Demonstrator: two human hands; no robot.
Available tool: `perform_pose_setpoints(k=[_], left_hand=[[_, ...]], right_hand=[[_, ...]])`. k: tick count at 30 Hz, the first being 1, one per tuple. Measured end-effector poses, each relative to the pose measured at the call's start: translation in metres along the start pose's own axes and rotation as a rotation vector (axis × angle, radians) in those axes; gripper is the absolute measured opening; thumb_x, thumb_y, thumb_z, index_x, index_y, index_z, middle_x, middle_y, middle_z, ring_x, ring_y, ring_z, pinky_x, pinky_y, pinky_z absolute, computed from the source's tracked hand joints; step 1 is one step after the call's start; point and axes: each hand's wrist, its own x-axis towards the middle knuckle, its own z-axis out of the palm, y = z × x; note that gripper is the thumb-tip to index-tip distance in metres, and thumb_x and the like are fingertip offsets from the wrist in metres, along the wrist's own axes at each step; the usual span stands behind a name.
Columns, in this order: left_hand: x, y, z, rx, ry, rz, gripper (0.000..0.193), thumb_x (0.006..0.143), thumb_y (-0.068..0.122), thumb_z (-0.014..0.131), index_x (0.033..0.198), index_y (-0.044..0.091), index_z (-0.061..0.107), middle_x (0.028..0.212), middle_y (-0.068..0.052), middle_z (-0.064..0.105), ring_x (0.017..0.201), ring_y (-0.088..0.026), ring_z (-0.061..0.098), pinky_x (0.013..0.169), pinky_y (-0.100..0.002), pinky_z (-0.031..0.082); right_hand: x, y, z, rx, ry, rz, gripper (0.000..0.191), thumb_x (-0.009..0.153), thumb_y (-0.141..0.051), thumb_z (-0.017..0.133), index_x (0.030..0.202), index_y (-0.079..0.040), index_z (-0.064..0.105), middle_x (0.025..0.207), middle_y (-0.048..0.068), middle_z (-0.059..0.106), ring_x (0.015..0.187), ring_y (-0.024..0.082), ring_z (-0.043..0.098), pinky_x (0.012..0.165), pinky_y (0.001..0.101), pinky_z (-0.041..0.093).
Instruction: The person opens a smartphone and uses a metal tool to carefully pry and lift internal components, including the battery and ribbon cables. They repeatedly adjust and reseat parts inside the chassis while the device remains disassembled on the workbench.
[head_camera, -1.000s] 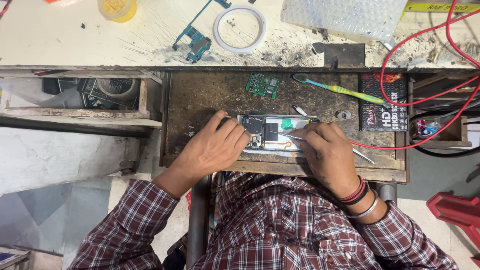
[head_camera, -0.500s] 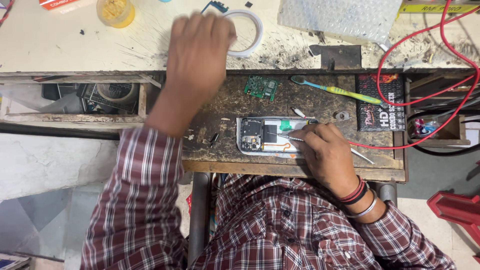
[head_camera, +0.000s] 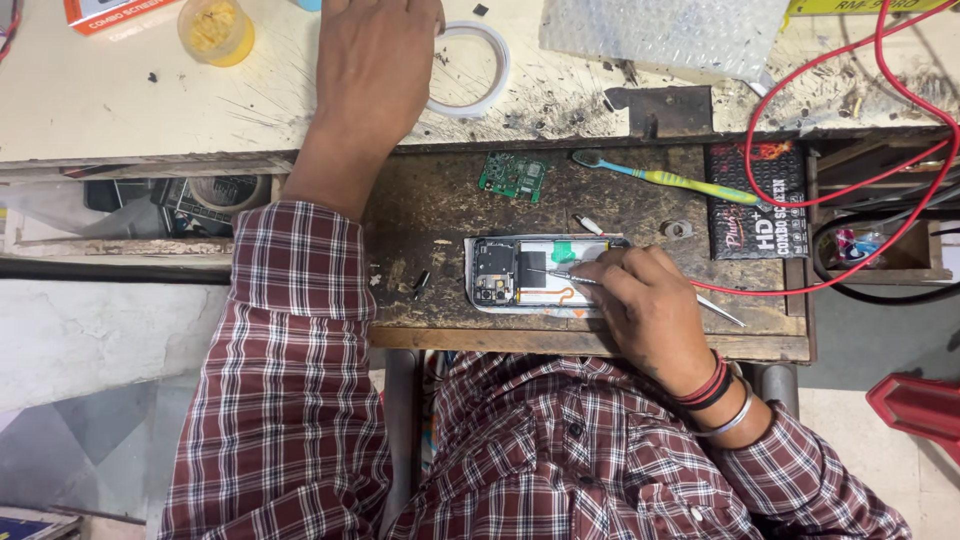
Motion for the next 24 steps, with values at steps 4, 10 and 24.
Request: perform_pose_setpoints(k=[4, 10, 24], left_hand=[[-0.009, 0.002, -0.015, -0.022, 0.073, 0.014, 0.011, 0.096, 0.001, 0.06, 0.102, 0.008, 0.066, 0.1, -0.005, 0.068, 0.103, -0.025, 0.064, 0.094, -0.044, 0.042], [-0.077, 0.039, -0.037, -0.332, -0.096, -0.108, 0.016, 0.112, 0.016, 0.055, 0.117, 0.01, 0.069, 0.103, -0.007, 0.068, 0.095, -0.023, 0.06, 0.092, -0.043, 0.044], [-0.205, 0.092, -0.025, -0.632, -0.427, -0.3, 0.096, 0.082, 0.055, 0.078, 0.153, 0.005, 0.038, 0.155, -0.016, 0.047, 0.149, -0.03, 0.036, 0.127, -0.05, 0.016]], right_hand=[[0.0, -0.004, 0.0, 0.003, -0.001, 0.002, 0.029, 0.082, -0.005, 0.074, 0.11, -0.013, 0.075, 0.104, 0.005, 0.07, 0.091, 0.03, 0.062, 0.08, 0.0403, 0.051], [0.0, -0.006, 0.008, 0.036, 0.032, 0.034, 0.027, 0.083, -0.001, 0.075, 0.108, -0.01, 0.074, 0.102, 0.007, 0.069, 0.093, 0.031, 0.064, 0.08, 0.0403, 0.053], [0.031, -0.072, 0.007, -0.224, -0.241, -0.224, 0.038, 0.076, -0.005, 0.074, 0.113, -0.014, 0.079, 0.1, 0.003, 0.071, 0.083, 0.024, 0.061, 0.072, 0.038, 0.053]])
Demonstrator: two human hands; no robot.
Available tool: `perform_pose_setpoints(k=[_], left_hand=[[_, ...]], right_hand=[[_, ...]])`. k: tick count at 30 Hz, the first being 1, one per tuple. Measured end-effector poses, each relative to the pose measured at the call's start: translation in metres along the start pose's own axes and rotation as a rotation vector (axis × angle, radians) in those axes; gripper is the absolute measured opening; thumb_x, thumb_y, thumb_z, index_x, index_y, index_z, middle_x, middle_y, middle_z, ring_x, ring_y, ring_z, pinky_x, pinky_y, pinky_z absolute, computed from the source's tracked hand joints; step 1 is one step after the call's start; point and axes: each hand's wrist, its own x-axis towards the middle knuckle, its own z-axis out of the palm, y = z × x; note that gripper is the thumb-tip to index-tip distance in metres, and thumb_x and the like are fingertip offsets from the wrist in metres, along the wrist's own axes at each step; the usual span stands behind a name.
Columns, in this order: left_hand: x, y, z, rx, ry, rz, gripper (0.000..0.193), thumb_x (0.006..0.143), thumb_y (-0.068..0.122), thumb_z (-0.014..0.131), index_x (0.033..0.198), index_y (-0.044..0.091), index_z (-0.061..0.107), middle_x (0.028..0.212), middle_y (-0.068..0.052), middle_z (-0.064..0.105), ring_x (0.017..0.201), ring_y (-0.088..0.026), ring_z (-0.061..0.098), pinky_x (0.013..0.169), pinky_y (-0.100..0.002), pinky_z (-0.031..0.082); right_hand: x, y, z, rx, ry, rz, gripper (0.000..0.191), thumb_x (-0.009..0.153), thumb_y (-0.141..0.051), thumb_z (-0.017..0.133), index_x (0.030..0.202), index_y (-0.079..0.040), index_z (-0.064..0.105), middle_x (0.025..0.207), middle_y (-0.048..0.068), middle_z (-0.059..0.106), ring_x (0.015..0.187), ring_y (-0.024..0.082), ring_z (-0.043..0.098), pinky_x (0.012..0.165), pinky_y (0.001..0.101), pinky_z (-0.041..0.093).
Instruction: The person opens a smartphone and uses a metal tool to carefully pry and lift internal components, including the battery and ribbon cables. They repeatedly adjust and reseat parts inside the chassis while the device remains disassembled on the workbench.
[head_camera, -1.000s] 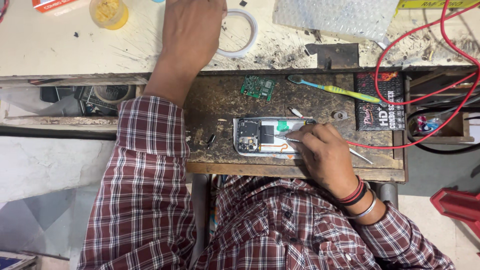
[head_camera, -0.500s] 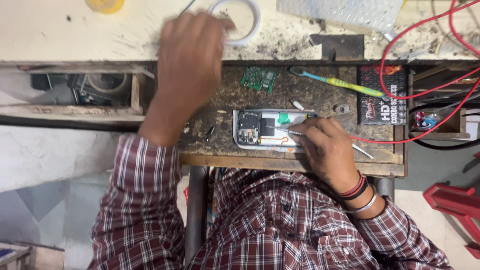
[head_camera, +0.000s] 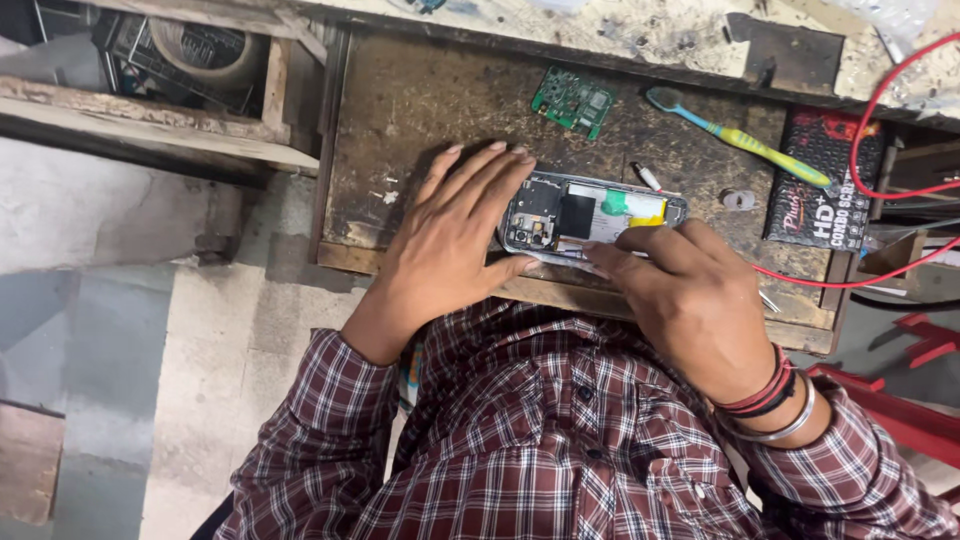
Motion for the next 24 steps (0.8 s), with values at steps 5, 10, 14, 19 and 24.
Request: perform_pose_setpoints(k=[5, 10, 14, 19, 24], left_hand=[[-0.006, -0.009, 0.003, 0.031, -0.018, 0.006, 0.095, 0.085, 0.057, 0.074, 0.155, 0.006, 0.036, 0.156, -0.012, 0.047, 0.15, -0.026, 0.036, 0.129, -0.049, 0.015], [-0.006, -0.013, 0.004, 0.046, -0.011, 0.02, 0.095, 0.084, 0.056, 0.075, 0.153, 0.004, 0.036, 0.156, -0.012, 0.047, 0.149, -0.026, 0.037, 0.128, -0.05, 0.016], [-0.007, -0.013, 0.002, 0.035, -0.004, 0.017, 0.095, 0.083, 0.053, 0.076, 0.154, 0.003, 0.037, 0.155, -0.012, 0.048, 0.148, -0.026, 0.038, 0.127, -0.049, 0.017], [-0.008, -0.007, -0.006, -0.017, 0.012, 0.014, 0.09, 0.085, 0.048, 0.078, 0.152, 0.003, 0.039, 0.155, -0.011, 0.049, 0.15, -0.027, 0.04, 0.129, -0.05, 0.02], [-0.005, -0.004, -0.01, -0.066, 0.059, 0.022, 0.091, 0.078, 0.046, 0.08, 0.147, 0.001, 0.044, 0.151, -0.015, 0.052, 0.146, -0.03, 0.042, 0.126, -0.051, 0.022]], right_hand=[[0.018, -0.011, 0.0, -0.102, -0.048, -0.067, 0.039, 0.077, -0.008, 0.074, 0.115, -0.014, 0.079, 0.097, 0.004, 0.07, 0.083, 0.023, 0.062, 0.071, 0.0367, 0.054], [0.026, -0.018, 0.002, -0.134, -0.081, -0.085, 0.038, 0.078, -0.011, 0.073, 0.115, -0.015, 0.078, 0.099, 0.004, 0.07, 0.084, 0.023, 0.062, 0.071, 0.0366, 0.054], [0.031, -0.024, -0.002, -0.16, -0.152, -0.094, 0.039, 0.076, -0.011, 0.069, 0.115, -0.013, 0.077, 0.097, 0.003, 0.066, 0.084, 0.023, 0.061, 0.072, 0.0359, 0.054], [0.044, -0.037, -0.009, -0.293, -0.218, -0.211, 0.032, 0.079, -0.016, 0.067, 0.108, -0.009, 0.076, 0.087, 0.003, 0.058, 0.081, 0.02, 0.057, 0.069, 0.0319, 0.051], [0.066, -0.045, -0.015, -0.314, -0.242, -0.392, 0.015, 0.08, -0.021, 0.066, 0.091, -0.014, 0.073, 0.085, 0.001, 0.058, 0.083, 0.019, 0.058, 0.07, 0.0311, 0.05]])
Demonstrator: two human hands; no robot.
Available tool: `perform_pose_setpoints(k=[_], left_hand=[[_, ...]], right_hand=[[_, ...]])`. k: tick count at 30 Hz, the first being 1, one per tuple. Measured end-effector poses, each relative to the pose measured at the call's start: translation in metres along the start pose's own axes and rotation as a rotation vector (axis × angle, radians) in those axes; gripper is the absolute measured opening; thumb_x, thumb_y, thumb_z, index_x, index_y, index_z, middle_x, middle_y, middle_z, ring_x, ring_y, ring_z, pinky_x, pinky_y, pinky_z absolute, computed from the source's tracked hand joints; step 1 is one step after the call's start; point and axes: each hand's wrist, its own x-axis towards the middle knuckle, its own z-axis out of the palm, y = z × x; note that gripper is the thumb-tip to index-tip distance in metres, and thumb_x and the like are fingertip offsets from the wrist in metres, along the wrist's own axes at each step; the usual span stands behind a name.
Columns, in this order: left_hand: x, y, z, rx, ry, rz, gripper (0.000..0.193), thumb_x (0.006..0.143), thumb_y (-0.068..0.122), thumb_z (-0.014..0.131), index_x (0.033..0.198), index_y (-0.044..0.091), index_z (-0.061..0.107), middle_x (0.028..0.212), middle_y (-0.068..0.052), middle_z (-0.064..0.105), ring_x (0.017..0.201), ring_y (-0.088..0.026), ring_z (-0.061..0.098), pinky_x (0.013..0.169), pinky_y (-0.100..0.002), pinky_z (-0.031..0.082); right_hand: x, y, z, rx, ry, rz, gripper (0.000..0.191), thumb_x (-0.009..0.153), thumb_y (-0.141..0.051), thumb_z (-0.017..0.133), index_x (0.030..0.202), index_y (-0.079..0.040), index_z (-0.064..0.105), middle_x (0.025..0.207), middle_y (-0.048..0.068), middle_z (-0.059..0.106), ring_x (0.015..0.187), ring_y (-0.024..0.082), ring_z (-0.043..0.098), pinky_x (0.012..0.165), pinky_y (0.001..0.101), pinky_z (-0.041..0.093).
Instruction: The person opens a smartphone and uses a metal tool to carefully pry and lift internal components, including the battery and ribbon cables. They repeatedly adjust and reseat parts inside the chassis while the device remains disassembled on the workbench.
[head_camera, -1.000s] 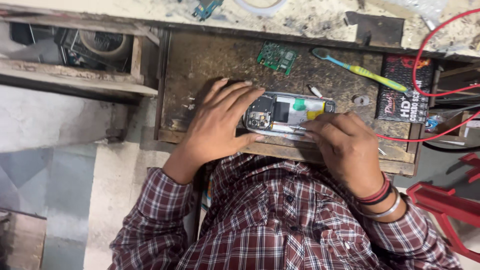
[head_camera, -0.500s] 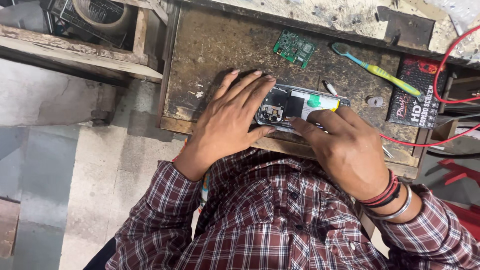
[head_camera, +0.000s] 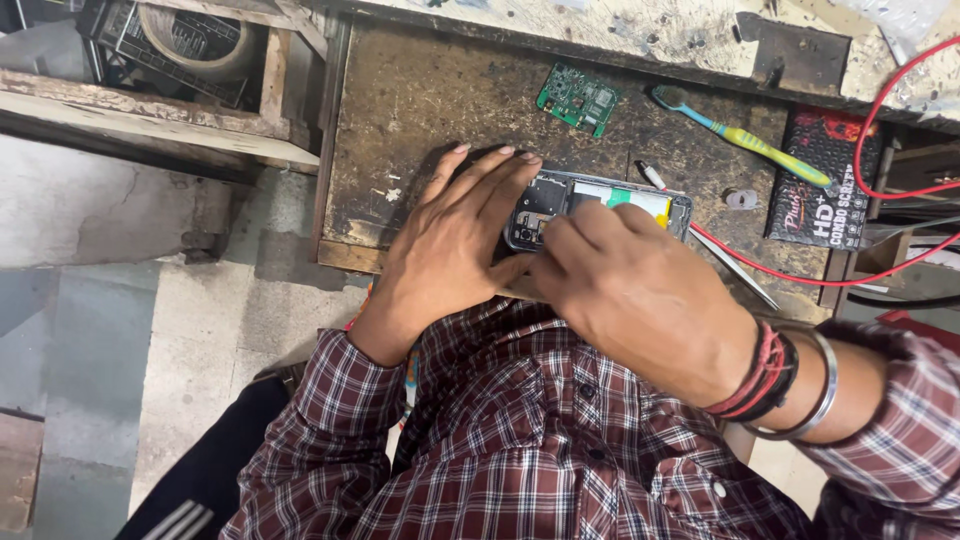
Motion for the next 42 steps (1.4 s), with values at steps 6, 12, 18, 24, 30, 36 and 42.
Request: perform_pose_setpoints(k=[6, 12, 18, 24, 30, 36, 42], left_hand=[[-0.002, -0.002, 0.005, -0.005, 0.033, 0.006, 0.087, 0.082, 0.044, 0.08, 0.15, 0.001, 0.047, 0.152, -0.016, 0.054, 0.149, -0.029, 0.044, 0.128, -0.051, 0.024], [-0.001, 0.001, 0.004, 0.033, 0.035, 0.016, 0.085, 0.082, 0.044, 0.077, 0.149, 0.001, 0.047, 0.15, -0.018, 0.055, 0.147, -0.029, 0.045, 0.128, -0.051, 0.022], [0.006, 0.01, -0.001, 0.016, 0.021, 0.013, 0.087, 0.082, 0.046, 0.077, 0.147, -0.001, 0.046, 0.149, -0.02, 0.053, 0.146, -0.03, 0.042, 0.126, -0.052, 0.021], [0.007, 0.014, -0.001, 0.041, 0.018, -0.021, 0.087, 0.077, 0.04, 0.08, 0.147, 0.001, 0.047, 0.15, -0.017, 0.054, 0.148, -0.027, 0.043, 0.127, -0.051, 0.021], [0.01, 0.02, 0.0, 0.027, 0.031, -0.015, 0.086, 0.078, 0.043, 0.081, 0.146, 0.002, 0.048, 0.149, -0.016, 0.055, 0.147, -0.027, 0.043, 0.127, -0.051, 0.021], [0.012, 0.026, -0.003, 0.041, 0.055, 0.015, 0.082, 0.079, 0.039, 0.079, 0.146, 0.001, 0.05, 0.149, -0.015, 0.056, 0.146, -0.027, 0.045, 0.128, -0.05, 0.022], [0.013, 0.029, -0.004, 0.043, 0.046, 0.005, 0.084, 0.076, 0.04, 0.08, 0.144, 0.0, 0.05, 0.147, -0.015, 0.057, 0.144, -0.028, 0.046, 0.126, -0.051, 0.021]], right_hand=[[0.016, 0.01, 0.005, -0.163, -0.199, -0.173, 0.017, 0.083, -0.025, 0.062, 0.083, -0.012, 0.072, 0.082, 0.001, 0.059, 0.082, 0.019, 0.057, 0.063, 0.0303, 0.05], [0.019, 0.01, 0.016, -0.171, -0.03, -0.274, 0.015, 0.08, -0.02, 0.061, 0.076, -0.009, 0.07, 0.08, 0.002, 0.061, 0.079, 0.018, 0.059, 0.064, 0.03, 0.051], [0.014, 0.011, 0.008, -0.086, -0.038, -0.191, 0.02, 0.081, -0.025, 0.061, 0.074, -0.008, 0.069, 0.081, 0.004, 0.061, 0.077, 0.02, 0.057, 0.065, 0.0319, 0.049], [0.01, 0.011, 0.002, -0.145, -0.074, -0.178, 0.021, 0.077, -0.026, 0.061, 0.071, -0.008, 0.069, 0.076, 0.003, 0.06, 0.075, 0.019, 0.056, 0.062, 0.0311, 0.048], [0.004, 0.016, -0.005, -0.083, -0.073, -0.117, 0.02, 0.076, -0.027, 0.062, 0.076, -0.009, 0.071, 0.079, 0.004, 0.061, 0.076, 0.02, 0.057, 0.06, 0.0314, 0.048], [0.001, 0.017, -0.007, -0.029, -0.138, -0.148, 0.021, 0.081, -0.028, 0.062, 0.078, -0.01, 0.073, 0.086, 0.002, 0.064, 0.09, 0.022, 0.058, 0.073, 0.0358, 0.049], [-0.003, 0.017, -0.008, -0.051, -0.092, -0.164, 0.023, 0.08, -0.03, 0.061, 0.076, -0.011, 0.074, 0.089, 0.003, 0.065, 0.092, 0.024, 0.058, 0.073, 0.037, 0.048]])
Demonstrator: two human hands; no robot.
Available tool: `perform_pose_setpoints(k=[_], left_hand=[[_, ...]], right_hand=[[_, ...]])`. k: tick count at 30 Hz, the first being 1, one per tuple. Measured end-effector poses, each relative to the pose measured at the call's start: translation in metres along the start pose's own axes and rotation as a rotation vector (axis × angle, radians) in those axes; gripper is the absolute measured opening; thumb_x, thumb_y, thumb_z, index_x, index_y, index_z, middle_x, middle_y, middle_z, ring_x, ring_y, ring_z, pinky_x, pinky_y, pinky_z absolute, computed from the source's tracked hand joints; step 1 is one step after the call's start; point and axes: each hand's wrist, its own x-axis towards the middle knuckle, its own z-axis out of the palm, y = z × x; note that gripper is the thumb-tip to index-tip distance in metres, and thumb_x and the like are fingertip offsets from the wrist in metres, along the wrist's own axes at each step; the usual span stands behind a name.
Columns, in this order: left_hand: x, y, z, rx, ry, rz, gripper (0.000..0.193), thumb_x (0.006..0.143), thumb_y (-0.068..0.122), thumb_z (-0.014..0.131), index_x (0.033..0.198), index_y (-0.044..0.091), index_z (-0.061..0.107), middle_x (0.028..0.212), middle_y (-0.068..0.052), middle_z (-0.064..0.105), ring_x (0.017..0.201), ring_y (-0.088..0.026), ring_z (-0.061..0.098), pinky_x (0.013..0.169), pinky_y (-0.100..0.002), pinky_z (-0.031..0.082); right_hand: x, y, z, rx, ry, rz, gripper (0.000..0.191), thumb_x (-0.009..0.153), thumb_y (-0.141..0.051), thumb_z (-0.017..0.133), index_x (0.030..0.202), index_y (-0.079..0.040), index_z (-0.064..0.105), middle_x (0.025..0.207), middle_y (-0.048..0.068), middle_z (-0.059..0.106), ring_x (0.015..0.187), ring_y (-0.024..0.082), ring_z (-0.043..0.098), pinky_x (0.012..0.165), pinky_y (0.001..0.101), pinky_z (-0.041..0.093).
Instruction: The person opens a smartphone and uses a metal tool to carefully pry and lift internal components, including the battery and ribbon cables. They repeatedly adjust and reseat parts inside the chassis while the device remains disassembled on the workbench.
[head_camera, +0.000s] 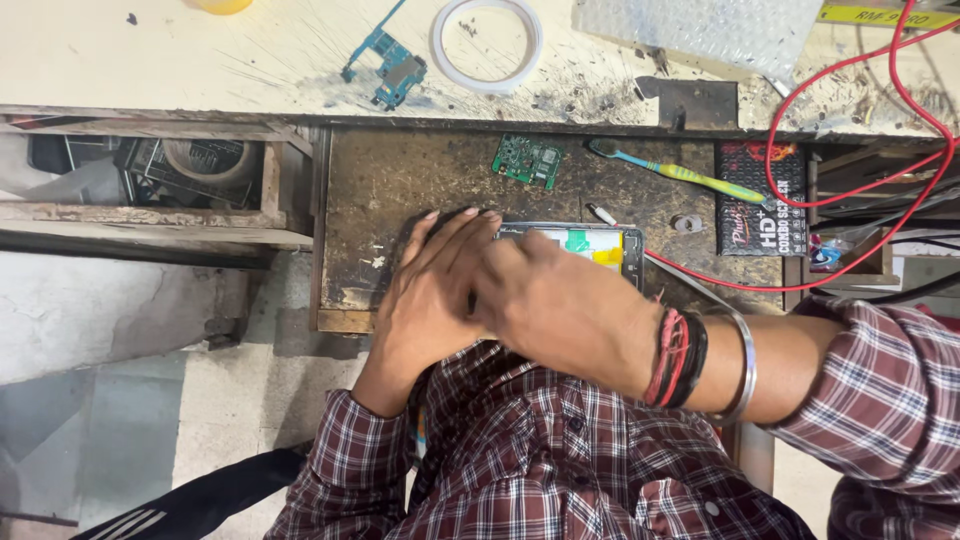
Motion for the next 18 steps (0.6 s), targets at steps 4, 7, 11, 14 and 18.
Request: perform_pose_setpoints(k=[4, 7, 11, 14, 18], left_hand=[[-0.002, -0.002, 0.001, 0.025, 0.017, 0.036, 0.083, 0.076, 0.036, 0.078, 0.145, 0.0, 0.05, 0.148, -0.015, 0.057, 0.146, -0.028, 0.046, 0.127, -0.05, 0.021], [-0.002, -0.003, 0.004, 0.033, 0.002, -0.013, 0.08, 0.079, 0.036, 0.079, 0.146, 0.002, 0.051, 0.15, -0.013, 0.057, 0.148, -0.025, 0.047, 0.131, -0.049, 0.02], [-0.003, -0.004, 0.005, -0.009, -0.012, -0.005, 0.089, 0.073, 0.043, 0.082, 0.145, 0.0, 0.05, 0.147, -0.018, 0.056, 0.144, -0.029, 0.046, 0.125, -0.052, 0.019], [-0.003, -0.004, 0.008, 0.001, -0.011, -0.016, 0.086, 0.076, 0.044, 0.081, 0.144, 0.001, 0.05, 0.148, -0.017, 0.056, 0.145, -0.028, 0.046, 0.126, -0.052, 0.019], [-0.003, -0.004, 0.007, 0.036, -0.016, -0.009, 0.084, 0.08, 0.041, 0.079, 0.147, 0.001, 0.05, 0.149, -0.017, 0.056, 0.146, -0.028, 0.046, 0.127, -0.051, 0.02]], right_hand=[[0.0, 0.001, -0.003, 0.095, 0.143, -0.109, 0.017, 0.072, -0.025, 0.062, 0.065, -0.013, 0.072, 0.095, 0.001, 0.065, 0.1, 0.024, 0.058, 0.082, 0.0392, 0.048], [0.001, 0.001, -0.006, 0.003, -0.191, 0.055, 0.027, 0.092, -0.03, 0.06, 0.086, -0.007, 0.074, 0.091, 0.004, 0.064, 0.092, 0.024, 0.056, 0.071, 0.0369, 0.047], [0.0, 0.003, -0.011, -0.014, 0.012, -0.063, 0.02, 0.078, -0.028, 0.063, 0.078, -0.012, 0.075, 0.097, 0.002, 0.065, 0.1, 0.022, 0.057, 0.076, 0.0359, 0.049], [0.001, 0.002, -0.011, -0.04, 0.013, 0.005, 0.022, 0.08, -0.03, 0.062, 0.078, -0.011, 0.075, 0.099, 0.004, 0.066, 0.098, 0.023, 0.058, 0.072, 0.0351, 0.049], [0.001, 0.002, -0.01, 0.01, 0.062, -0.022, 0.02, 0.079, -0.025, 0.063, 0.088, -0.014, 0.076, 0.096, 0.001, 0.066, 0.097, 0.022, 0.058, 0.075, 0.0358, 0.05]])
